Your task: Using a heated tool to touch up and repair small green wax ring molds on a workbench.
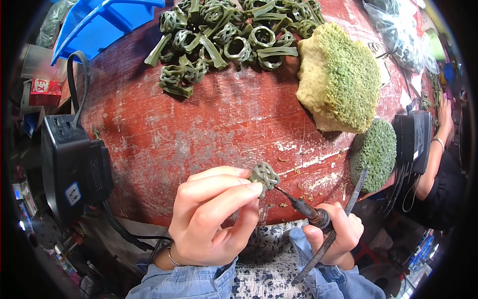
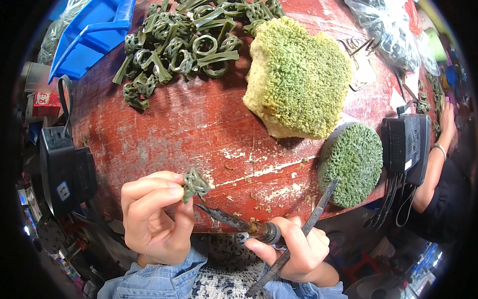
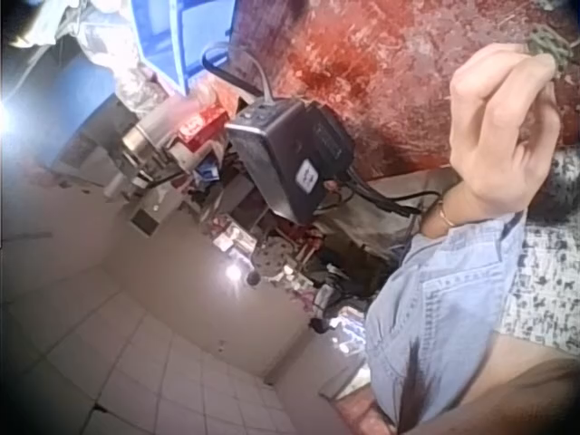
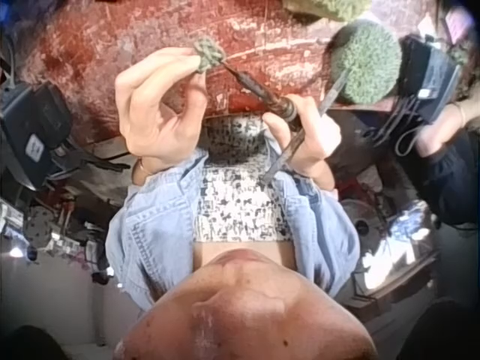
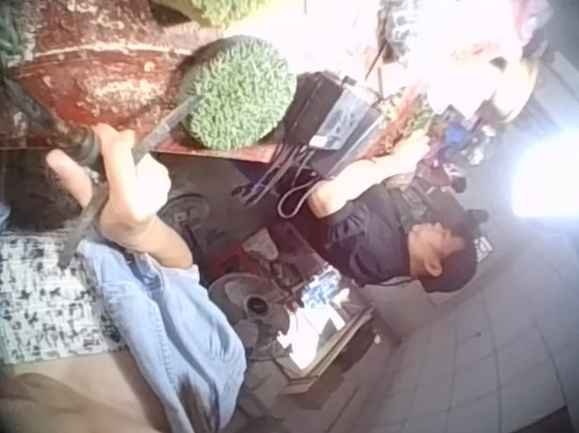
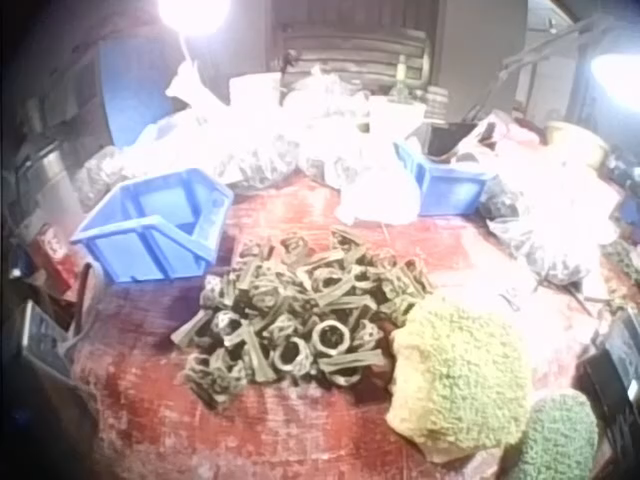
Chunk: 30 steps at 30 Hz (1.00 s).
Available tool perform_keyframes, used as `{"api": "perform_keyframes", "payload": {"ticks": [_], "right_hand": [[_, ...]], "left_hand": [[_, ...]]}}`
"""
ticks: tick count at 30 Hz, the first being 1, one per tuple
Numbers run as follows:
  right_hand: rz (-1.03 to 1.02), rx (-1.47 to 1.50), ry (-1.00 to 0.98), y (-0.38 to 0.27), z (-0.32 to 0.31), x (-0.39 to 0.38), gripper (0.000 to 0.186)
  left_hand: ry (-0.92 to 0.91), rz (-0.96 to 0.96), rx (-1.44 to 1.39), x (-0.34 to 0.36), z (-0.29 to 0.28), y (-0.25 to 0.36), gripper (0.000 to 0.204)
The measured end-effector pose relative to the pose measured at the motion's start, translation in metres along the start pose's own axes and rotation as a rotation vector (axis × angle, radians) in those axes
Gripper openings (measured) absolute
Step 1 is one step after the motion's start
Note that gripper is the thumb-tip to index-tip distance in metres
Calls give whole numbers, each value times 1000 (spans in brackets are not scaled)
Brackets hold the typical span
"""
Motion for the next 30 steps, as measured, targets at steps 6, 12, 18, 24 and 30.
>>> {"api": "perform_keyframes", "payload": {"ticks": [6, 12, 18, 24, 30], "right_hand": [[-1, -16, -29, 0, 3, 1, 40], [8, -39, -36, 0, 3, -1, 41], [7, -52, -4, 0, 2, -2, 41], [5, -45, 24, 0, 0, -4, 41], [20, 5, 30, 1, 0, -3, 40]], "left_hand": [[-6, -11, -13, 1, 0, 0, 35], [2, -36, -4, 1, -1, -2, 30], [-4, -49, 0, 1, 0, -2, 30], [1, -53, -25, 2, 0, -3, 31], [10, -76, -59, 1, -1, -6, 32]]}}
Point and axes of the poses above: each hand's wrist, its own x-axis towards the middle knuckle, its own z-axis out of the palm, y = z × x, the point moved 10 cm from there along x, towards the middle knuckle, and after that the axes turned 15 degrees about -z, right-handed, at the moved point
